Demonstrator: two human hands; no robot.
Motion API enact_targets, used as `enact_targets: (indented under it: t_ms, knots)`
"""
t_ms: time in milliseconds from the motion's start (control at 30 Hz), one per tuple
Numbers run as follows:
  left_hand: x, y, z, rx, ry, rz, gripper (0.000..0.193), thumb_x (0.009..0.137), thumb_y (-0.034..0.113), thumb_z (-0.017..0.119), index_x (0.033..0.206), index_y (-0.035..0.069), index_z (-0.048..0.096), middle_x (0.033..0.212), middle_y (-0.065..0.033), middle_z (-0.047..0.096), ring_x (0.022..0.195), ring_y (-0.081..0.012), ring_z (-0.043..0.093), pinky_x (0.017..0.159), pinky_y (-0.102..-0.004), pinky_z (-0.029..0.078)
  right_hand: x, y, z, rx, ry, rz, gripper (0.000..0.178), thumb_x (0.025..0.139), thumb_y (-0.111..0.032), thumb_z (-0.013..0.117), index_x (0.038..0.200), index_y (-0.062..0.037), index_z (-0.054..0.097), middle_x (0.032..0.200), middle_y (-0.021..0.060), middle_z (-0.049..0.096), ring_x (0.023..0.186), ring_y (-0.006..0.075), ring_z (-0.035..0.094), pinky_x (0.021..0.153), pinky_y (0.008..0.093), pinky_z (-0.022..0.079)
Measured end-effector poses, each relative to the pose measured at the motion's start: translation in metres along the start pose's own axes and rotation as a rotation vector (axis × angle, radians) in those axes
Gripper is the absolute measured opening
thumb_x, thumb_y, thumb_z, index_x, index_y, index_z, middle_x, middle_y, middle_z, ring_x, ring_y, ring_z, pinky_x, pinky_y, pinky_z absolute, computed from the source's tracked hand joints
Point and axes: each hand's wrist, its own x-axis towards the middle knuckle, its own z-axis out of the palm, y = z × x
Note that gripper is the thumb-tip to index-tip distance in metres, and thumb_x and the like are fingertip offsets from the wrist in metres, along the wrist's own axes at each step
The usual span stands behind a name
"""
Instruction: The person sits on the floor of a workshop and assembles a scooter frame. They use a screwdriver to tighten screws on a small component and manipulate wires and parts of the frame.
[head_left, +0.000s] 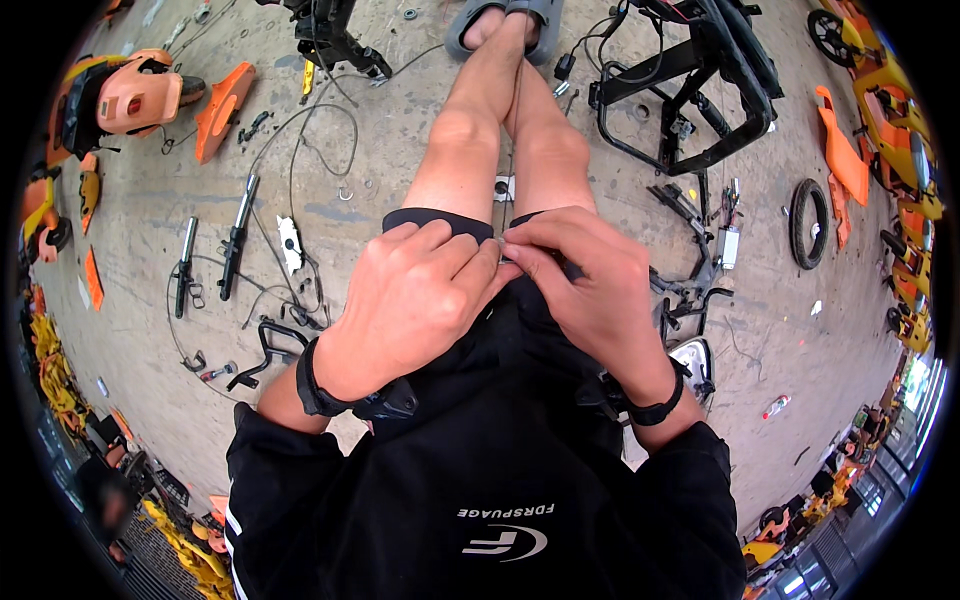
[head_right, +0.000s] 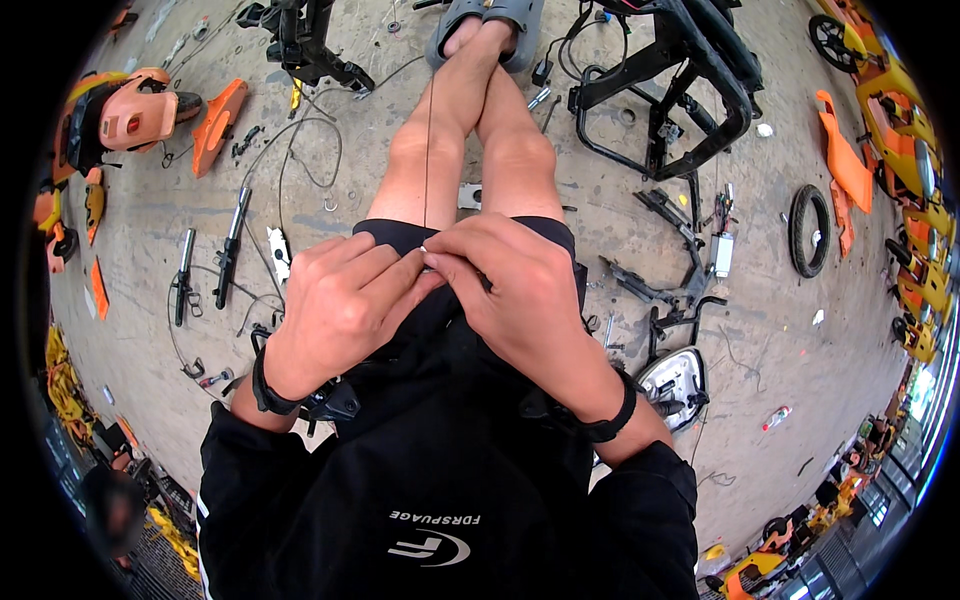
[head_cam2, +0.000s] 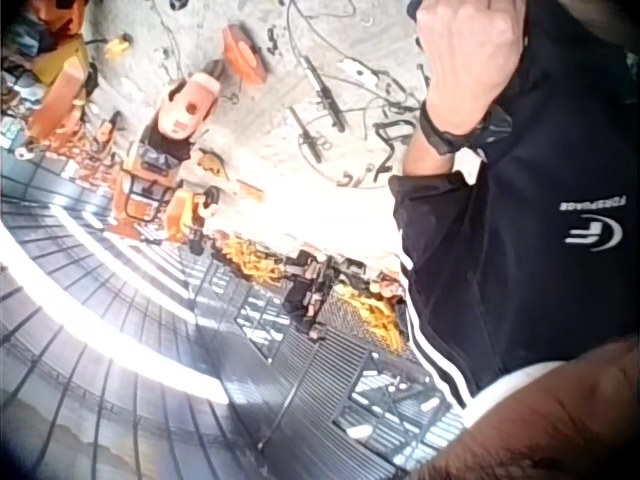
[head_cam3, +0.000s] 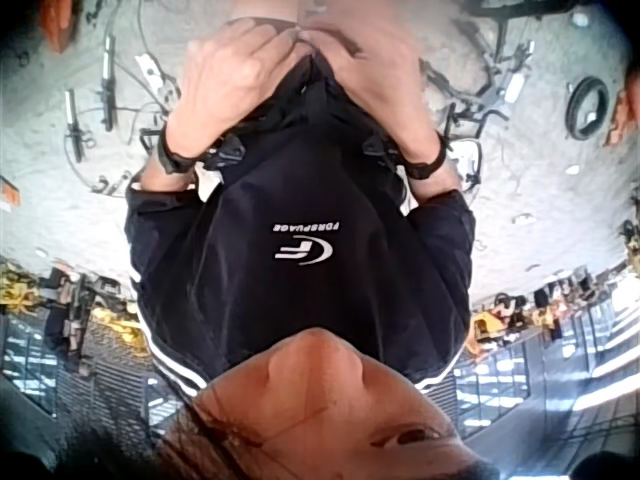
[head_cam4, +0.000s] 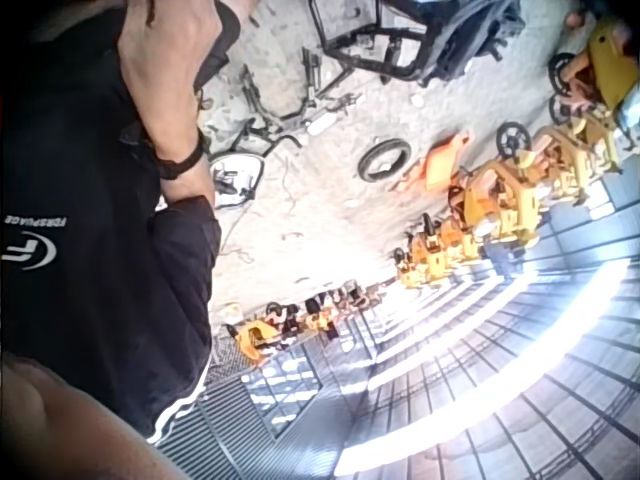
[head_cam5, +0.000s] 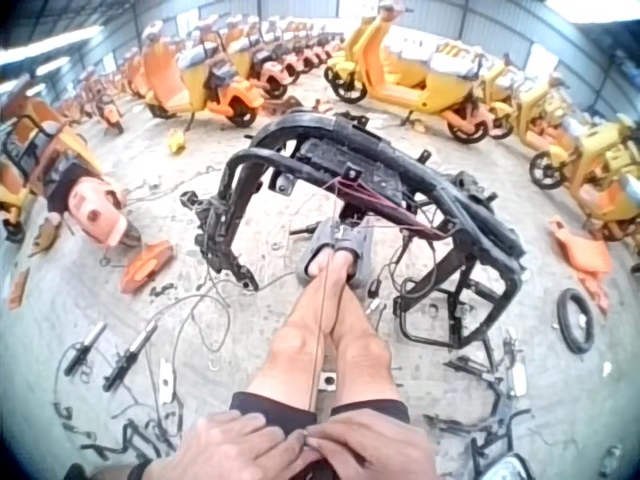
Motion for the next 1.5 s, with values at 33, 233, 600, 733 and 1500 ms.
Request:
enact_targets:
  t_ms: [33,233,600,733,1500]
  knots:
    - [0.0,0.0,0.0,0.007,-0.002,0.002,0.02,0.07,0.015,0.08,0.082,0.003,0.069,0.062,-0.0014,0.054,0.055,-0.0174,0.053,0.046,-0.0313,0.039,0.0,0.0,0.0,-0.006,-0.002,0.018,0.009,0.078,0.001,0.071,0.086,0.0012,0.068,0.082,0.0105,0.067,0.071,0.0254,0.066,0.062,0.0312,0.053]
    - [0.0,0.0,0.001,0.01,0.013,0.005,0.019,0.07,0.015,0.08,0.081,0.004,0.068,0.061,-0.0013,0.053,0.055,-0.0179,0.053,0.047,-0.0314,0.039,0.004,-0.003,0.001,-0.02,-0.007,0.092,0.009,0.078,-0.002,0.073,0.086,0.0008,0.068,0.08,0.0099,0.067,0.064,0.0232,0.064,0.055,0.0295,0.051]
    - [0.003,-0.005,0.0,0.004,-0.026,0.005,0.018,0.071,0.018,0.079,0.077,0.006,0.066,0.059,-0.0009,0.05,0.054,-0.0187,0.052,0.047,-0.0325,0.038,0.008,0.014,0.01,-0.003,0.058,0.083,0.005,0.077,-0.001,0.072,0.081,-0.0001,0.069,0.078,0.0105,0.067,0.064,0.0237,0.065,0.057,0.0301,0.051]
    - [0.0,0.0,-0.009,-0.012,-0.028,0.02,0.018,0.071,0.019,0.079,0.076,0.008,0.066,0.058,-0.0002,0.047,0.053,-0.0178,0.051,0.046,-0.0319,0.037,0.014,0.035,-0.006,-0.042,0.13,0.279,0.006,0.082,0.0,0.069,0.087,0.0037,0.07,0.081,0.009,0.069,0.069,0.0135,0.064,0.063,0.0252,0.051]
    - [-0.002,-0.002,-0.005,0.023,-0.006,0.013,0.019,0.072,0.019,0.079,0.074,0.008,0.064,0.059,0.0001,0.047,0.055,-0.0168,0.051,0.047,-0.0315,0.038,0.005,-0.003,0.007,0.023,0.017,0.175,0.007,0.077,0.0,0.072,0.083,0.0014,0.069,0.081,0.0103,0.069,0.073,0.0225,0.068,0.063,0.0285,0.053]
